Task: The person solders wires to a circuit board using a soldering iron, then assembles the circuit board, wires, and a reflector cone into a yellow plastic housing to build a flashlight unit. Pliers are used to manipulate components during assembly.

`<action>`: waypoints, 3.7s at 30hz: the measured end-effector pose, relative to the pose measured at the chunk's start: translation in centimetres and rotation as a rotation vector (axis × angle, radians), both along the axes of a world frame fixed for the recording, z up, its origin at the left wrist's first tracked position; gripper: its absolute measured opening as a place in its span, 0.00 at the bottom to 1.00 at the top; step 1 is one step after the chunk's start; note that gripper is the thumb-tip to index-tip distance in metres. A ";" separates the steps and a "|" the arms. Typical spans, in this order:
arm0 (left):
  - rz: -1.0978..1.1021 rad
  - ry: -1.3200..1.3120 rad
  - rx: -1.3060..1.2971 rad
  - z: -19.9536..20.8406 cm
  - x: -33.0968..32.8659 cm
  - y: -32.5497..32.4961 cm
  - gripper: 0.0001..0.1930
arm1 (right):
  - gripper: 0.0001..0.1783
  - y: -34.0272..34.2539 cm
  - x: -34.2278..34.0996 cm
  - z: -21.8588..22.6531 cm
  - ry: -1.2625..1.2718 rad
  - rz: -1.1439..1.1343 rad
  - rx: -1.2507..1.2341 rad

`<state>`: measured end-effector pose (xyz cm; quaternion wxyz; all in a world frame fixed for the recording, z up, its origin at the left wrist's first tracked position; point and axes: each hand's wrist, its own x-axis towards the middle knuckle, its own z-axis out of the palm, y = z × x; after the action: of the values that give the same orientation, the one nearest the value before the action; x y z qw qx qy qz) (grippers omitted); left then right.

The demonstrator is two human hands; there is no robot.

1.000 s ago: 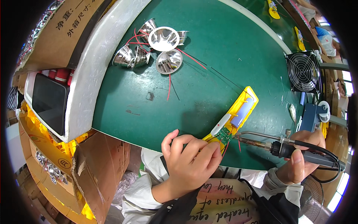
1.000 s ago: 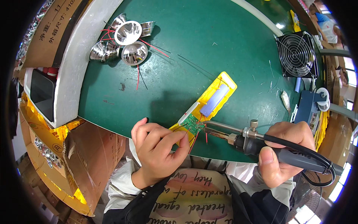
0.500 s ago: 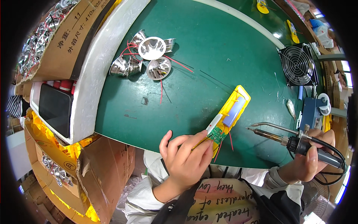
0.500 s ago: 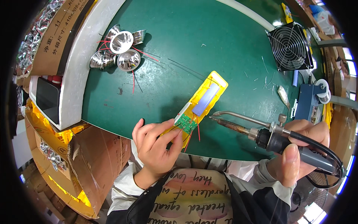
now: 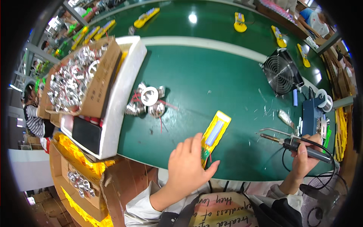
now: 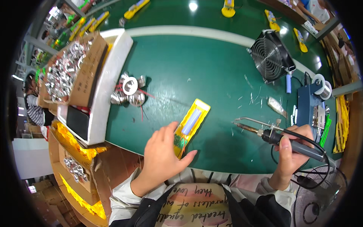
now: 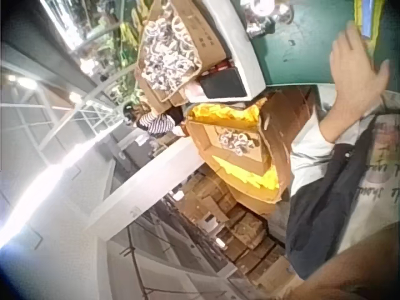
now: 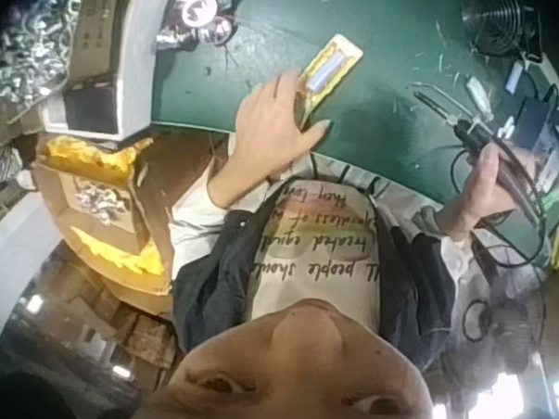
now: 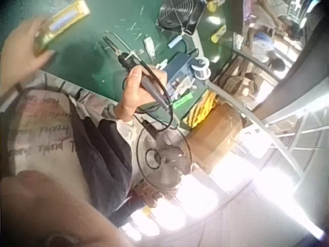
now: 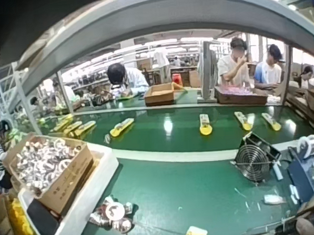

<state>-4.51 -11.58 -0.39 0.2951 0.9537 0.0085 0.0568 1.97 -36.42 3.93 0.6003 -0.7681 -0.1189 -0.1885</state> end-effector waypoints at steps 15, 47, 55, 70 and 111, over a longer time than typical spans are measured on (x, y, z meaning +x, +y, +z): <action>0.076 -0.021 0.509 4.7 31.7 3.3 0.16 | 0.15 -6.1 1.9 -5.5 -0.075 -0.386 0.151; -0.055 0.026 0.265 2.4 31.4 -4.4 0.18 | 0.08 -7.3 2.2 -4.6 -0.069 -0.620 0.298; -0.134 -0.020 0.271 0.7 6.8 -2.5 0.14 | 0.09 -8.2 2.1 -6.1 -0.193 -0.581 0.508; -0.089 -0.176 -0.127 -4.3 -1.8 0.0 0.25 | 0.07 -2.3 -0.8 -3.6 -0.159 -0.543 0.474; 0.321 -0.396 -0.214 -2.4 7.4 13.7 0.03 | 0.10 -2.7 -2.1 -8.3 -0.012 -0.445 0.510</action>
<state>2.88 2.15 -2.76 0.3773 0.8739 0.1076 0.2870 -0.10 -39.10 -4.33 0.7165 -0.5991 0.0990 -0.3433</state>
